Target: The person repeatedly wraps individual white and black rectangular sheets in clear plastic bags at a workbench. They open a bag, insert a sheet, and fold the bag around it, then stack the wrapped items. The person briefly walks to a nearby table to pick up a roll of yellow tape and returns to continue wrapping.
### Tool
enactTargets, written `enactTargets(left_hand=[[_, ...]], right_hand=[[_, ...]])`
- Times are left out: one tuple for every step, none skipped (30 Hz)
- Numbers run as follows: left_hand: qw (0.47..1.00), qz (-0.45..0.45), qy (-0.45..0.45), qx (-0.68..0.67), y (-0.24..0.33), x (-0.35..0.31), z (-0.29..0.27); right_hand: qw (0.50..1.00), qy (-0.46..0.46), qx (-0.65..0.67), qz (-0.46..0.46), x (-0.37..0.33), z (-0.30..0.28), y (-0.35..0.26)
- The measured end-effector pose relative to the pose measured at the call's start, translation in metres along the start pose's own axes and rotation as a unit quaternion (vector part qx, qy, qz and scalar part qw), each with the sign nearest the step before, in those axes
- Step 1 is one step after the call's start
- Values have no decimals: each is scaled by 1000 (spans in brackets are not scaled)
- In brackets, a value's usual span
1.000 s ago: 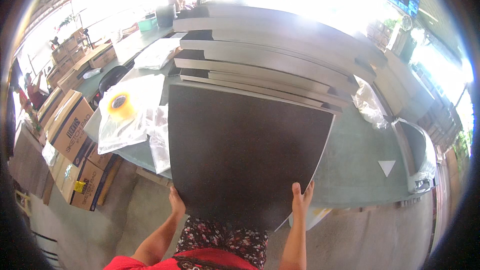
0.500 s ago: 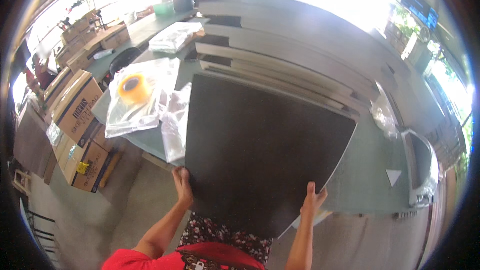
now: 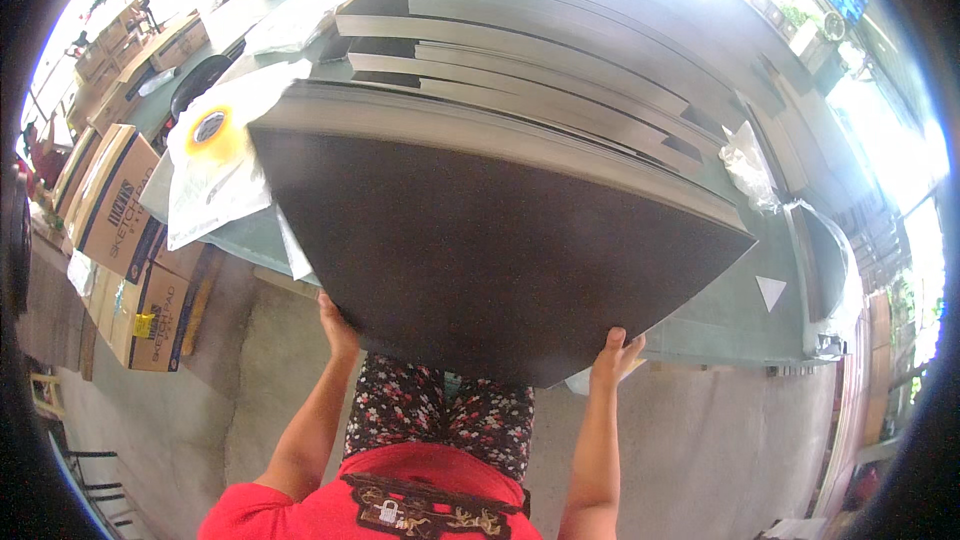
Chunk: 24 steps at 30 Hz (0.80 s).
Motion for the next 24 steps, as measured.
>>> enactTargets(left_hand=[[996,29,-16,86,16,-2,5],[991,4,-22,132,9,-4,4],[983,-19,-24,180,-1,-8,-2],[973,-41,-26,225,-4,-8,-3],[963,17,-22,269,6,-8,-4],[948,77,-15,310,24,-9,-1],[927,135,-6,349,46,-12,5],[944,142,16,298,78,-5,11],[935,199,18,294,105,7,17],[923,250,20,293,129,21,23],[900,311,22,305,146,37,35],[852,375,-3,366,176,41,58],[830,400,-45,386,186,51,79],[784,457,-94,410,196,57,101],[769,460,-161,413,188,69,115],[764,436,-221,421,177,80,128],[767,411,-248,426,167,90,133],[769,399,-255,429,162,97,135],[771,389,-256,435,160,101,133],[774,386,-243,439,162,108,131],[777,384,-226,445,164,114,126],[778,386,-210,449,167,118,126],[776,390,-195,456,170,124,129],[774,395,-182,461,170,130,132]], right_hand=[[999,-8,-38,22,1,-5,10],[999,-22,-42,15,5,-10,16],[998,-37,-42,9,9,-10,20],[998,-50,-42,0,13,-7,21],[997,-59,-43,33,14,-10,26],[995,-68,-42,62,16,-10,25],[996,-70,-15,59,19,-10,21],[996,-64,12,58,17,-14,19],[995,-69,34,59,16,-15,20],[995,-69,31,66,15,-17,24],[995,-71,27,71,14,-18,27],[995,-68,24,75,15,-19,29],[993,-82,24,84,14,-17,28],[991,-93,25,92,12,-13,24],[989,-104,26,99,12,-7,18],[990,-110,17,91,12,2,6],[990,-117,7,83,9,13,-9],[990,-120,-6,78,8,21,-21],[987,-137,9,81,8,33,-32],[984,-154,23,84,14,49,-44],[980,-173,36,89,14,59,-50],[982,-161,53,82,16,63,-44],[981,-160,67,90,16,64,-41],[979,-160,78,95,16,63,-39]])
Point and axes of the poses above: each hand's wrist, its own x-axis towards the middle knuckle, its own z-axis out of the palm, y = z × x, the point moved 7 cm from there along x, towards the middle knuckle, and after that the axes turned 12 degrees about -z, right-handed, at the moved point
